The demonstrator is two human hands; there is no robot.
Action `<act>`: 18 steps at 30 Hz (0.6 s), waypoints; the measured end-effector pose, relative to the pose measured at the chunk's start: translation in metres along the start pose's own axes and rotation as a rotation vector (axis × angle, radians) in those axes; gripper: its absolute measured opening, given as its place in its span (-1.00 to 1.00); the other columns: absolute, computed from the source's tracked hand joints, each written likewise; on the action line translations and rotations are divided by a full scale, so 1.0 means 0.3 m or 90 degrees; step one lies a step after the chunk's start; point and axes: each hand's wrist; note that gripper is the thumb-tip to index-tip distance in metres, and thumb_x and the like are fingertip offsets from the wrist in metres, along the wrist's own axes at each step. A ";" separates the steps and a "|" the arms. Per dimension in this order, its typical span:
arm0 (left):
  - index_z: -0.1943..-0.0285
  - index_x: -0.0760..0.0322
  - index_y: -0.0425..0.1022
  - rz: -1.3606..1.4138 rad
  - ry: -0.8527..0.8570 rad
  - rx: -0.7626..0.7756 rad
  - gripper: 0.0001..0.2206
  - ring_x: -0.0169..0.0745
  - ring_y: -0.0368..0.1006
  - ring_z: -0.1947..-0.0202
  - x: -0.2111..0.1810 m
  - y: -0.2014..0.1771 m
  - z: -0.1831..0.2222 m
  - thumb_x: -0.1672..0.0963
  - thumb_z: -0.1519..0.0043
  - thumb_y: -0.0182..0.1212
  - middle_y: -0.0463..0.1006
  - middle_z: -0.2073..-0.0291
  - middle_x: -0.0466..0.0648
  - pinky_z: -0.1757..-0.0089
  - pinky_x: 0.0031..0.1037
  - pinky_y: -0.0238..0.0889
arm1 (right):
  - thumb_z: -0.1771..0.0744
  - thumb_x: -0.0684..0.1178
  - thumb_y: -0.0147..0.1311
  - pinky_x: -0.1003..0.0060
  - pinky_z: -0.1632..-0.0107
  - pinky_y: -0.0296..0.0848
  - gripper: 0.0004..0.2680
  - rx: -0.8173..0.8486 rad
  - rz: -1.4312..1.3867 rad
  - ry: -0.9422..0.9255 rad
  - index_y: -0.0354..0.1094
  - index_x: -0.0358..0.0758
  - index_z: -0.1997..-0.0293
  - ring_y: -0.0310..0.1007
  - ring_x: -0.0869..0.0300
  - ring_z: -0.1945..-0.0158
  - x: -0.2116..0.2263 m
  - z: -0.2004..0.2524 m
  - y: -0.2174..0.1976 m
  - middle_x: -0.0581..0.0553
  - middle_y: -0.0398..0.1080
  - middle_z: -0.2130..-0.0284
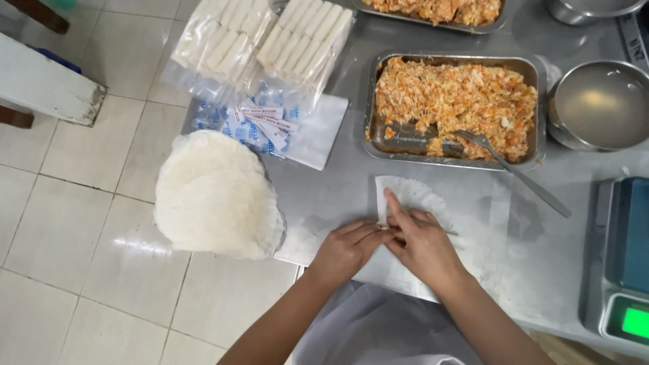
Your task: The person is assembling spring rolls by placing a meat and vegetable filling onto rice paper wrappers and rolling them tightly.
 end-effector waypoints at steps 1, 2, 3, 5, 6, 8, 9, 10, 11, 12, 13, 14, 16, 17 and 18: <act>0.07 0.24 0.64 0.026 0.051 -0.024 -0.89 -0.13 0.61 0.10 -0.010 0.004 -0.010 0.21 -0.37 0.19 0.68 0.22 -0.01 0.02 -0.44 0.50 | -0.24 -0.10 0.29 0.09 -0.07 0.47 -0.30 0.011 -0.015 0.014 -0.08 -0.20 -0.57 0.57 -0.09 0.03 0.001 0.004 -0.001 -0.31 0.61 0.24; 0.07 0.24 0.64 0.030 0.054 -0.021 -0.89 -0.13 0.61 0.10 -0.005 0.017 -0.009 0.21 -0.37 0.19 0.68 0.22 -0.01 0.02 -0.44 0.50 | -0.24 -0.10 0.29 0.09 -0.07 0.47 -0.30 0.010 -0.014 0.020 -0.08 -0.20 -0.57 0.57 -0.09 0.03 -0.003 0.018 -0.022 -0.31 0.61 0.24; 0.03 0.23 0.63 0.053 0.058 0.005 -0.87 -0.14 0.61 0.10 -0.002 0.028 -0.009 0.21 -0.39 0.15 0.67 0.21 -0.04 0.02 -0.43 0.51 | -0.26 -0.10 0.25 0.03 -0.08 0.49 -0.29 0.057 -0.032 0.053 -0.15 -0.17 -0.59 0.56 -0.15 -0.01 -0.005 0.031 -0.045 -0.36 0.58 0.18; -0.01 0.22 0.62 0.078 0.064 0.031 -0.85 -0.15 0.60 0.10 -0.006 0.033 -0.024 0.21 -0.40 0.12 0.66 0.21 -0.07 0.02 -0.42 0.52 | -0.27 -0.10 0.22 -0.03 -0.09 0.50 -0.28 0.103 -0.050 0.088 -0.23 -0.14 -0.60 0.54 -0.21 -0.04 -0.050 0.071 -0.103 -0.41 0.56 0.12; -0.05 0.24 0.60 0.078 0.077 0.058 -0.84 -0.11 0.59 0.13 -0.007 0.025 -0.040 0.24 -0.39 0.12 0.63 0.24 -0.03 0.04 -0.38 0.52 | -0.24 -0.02 0.26 -0.05 -0.14 0.40 -0.45 0.039 0.008 0.025 0.12 -0.07 -0.39 0.45 -0.18 -0.12 -0.092 0.095 -0.133 -0.28 0.50 0.02; -0.09 0.26 0.58 0.076 0.089 0.082 -0.81 -0.07 0.58 0.16 0.001 0.034 -0.049 0.26 -0.37 0.13 0.59 0.28 0.02 0.05 -0.34 0.53 | -0.21 0.06 0.30 -0.06 -0.20 0.29 -0.60 -0.024 0.067 -0.043 0.46 0.01 -0.18 0.35 -0.16 -0.21 -0.175 0.161 -0.177 -0.14 0.44 -0.07; -0.23 0.19 0.51 0.023 0.104 0.144 -0.62 -0.05 0.45 0.13 0.012 0.052 -0.042 0.33 -0.26 0.11 0.50 0.19 -0.01 0.07 -0.33 0.45 | -0.24 0.10 0.27 0.03 -0.05 0.28 -0.77 -0.015 0.108 0.011 0.47 0.07 0.05 0.35 -0.03 0.02 -0.218 0.204 -0.190 0.02 0.41 0.21; -0.36 0.11 0.45 -0.029 0.115 0.208 -0.41 -0.04 0.31 0.10 0.016 0.071 -0.025 0.40 -0.15 0.09 0.40 0.10 -0.03 0.08 -0.33 0.38 | -0.27 0.14 0.24 0.13 0.10 0.26 -0.91 -0.003 0.146 0.066 0.48 0.14 0.29 0.35 0.11 0.25 -0.259 0.254 -0.200 0.19 0.38 0.50; -0.36 0.11 0.45 -0.029 0.109 0.207 -0.41 -0.04 0.31 0.10 0.007 0.081 -0.035 0.40 -0.15 0.09 0.40 0.10 -0.03 0.08 -0.33 0.38 | -0.27 0.14 0.24 0.13 0.10 0.26 -0.91 0.002 0.145 0.062 0.48 0.14 0.29 0.35 0.11 0.25 -0.235 0.245 -0.205 0.19 0.38 0.50; -0.23 0.14 0.51 -0.042 0.116 0.170 -0.56 -0.07 0.32 0.10 -0.003 0.093 -0.045 0.35 -0.21 0.12 0.42 0.14 -0.07 0.07 -0.33 0.33 | -0.26 0.07 0.29 0.21 0.11 0.37 -0.88 -0.057 0.103 0.046 0.51 0.03 0.23 0.43 0.12 0.25 -0.208 0.245 -0.211 0.08 0.47 0.39; -0.10 0.17 0.58 -0.054 0.122 0.133 -0.71 -0.10 0.33 0.11 -0.013 0.107 -0.057 0.31 -0.27 0.16 0.45 0.17 -0.11 0.05 -0.33 0.27 | -0.25 0.01 0.34 0.29 0.11 0.48 -0.85 -0.116 0.061 0.030 0.54 -0.08 0.16 0.51 0.14 0.25 -0.184 0.245 -0.217 -0.03 0.55 0.29; -0.10 0.17 0.58 -0.053 0.123 0.135 -0.71 -0.10 0.33 0.11 -0.014 0.117 -0.056 0.31 -0.27 0.16 0.45 0.17 -0.11 0.05 -0.33 0.27 | -0.25 0.01 0.34 0.29 0.11 0.48 -0.85 -0.116 0.061 0.032 0.54 -0.08 0.16 0.51 0.14 0.25 -0.155 0.215 -0.201 -0.03 0.55 0.29; -0.20 0.42 0.47 0.024 0.049 0.163 -0.52 0.01 0.41 0.05 -0.018 0.133 -0.053 0.39 -0.06 0.01 0.57 0.01 0.00 -0.10 -0.28 0.28 | -0.25 -0.08 0.33 0.31 -0.02 0.57 -0.85 -0.143 -0.055 -0.063 0.57 -0.11 0.14 0.58 0.17 0.17 -0.094 0.159 -0.170 -0.04 0.59 0.26; -0.20 0.42 0.47 0.026 0.050 0.167 -0.52 0.01 0.41 0.05 -0.029 0.117 -0.053 0.39 -0.06 0.01 0.57 0.01 0.00 -0.10 -0.28 0.28 | -0.25 -0.08 0.33 0.31 -0.02 0.57 -0.85 -0.144 -0.056 -0.058 0.57 -0.11 0.14 0.58 0.17 0.17 -0.086 0.150 -0.131 -0.04 0.59 0.26; -0.34 0.43 0.24 0.122 -0.056 0.179 -0.49 0.11 0.38 -0.10 -0.033 0.101 -0.060 0.35 -0.13 -0.05 0.44 -0.18 0.12 -0.15 -0.24 0.26 | -0.25 -0.08 0.34 0.27 -0.07 0.54 -0.68 -0.154 -0.102 -0.064 0.43 -0.14 -0.10 0.55 0.16 0.12 -0.081 0.129 -0.093 -0.02 0.59 0.21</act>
Point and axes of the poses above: each hand's wrist, its own z-axis away from the middle knuckle, its own y-axis out of the palm, x = y × z
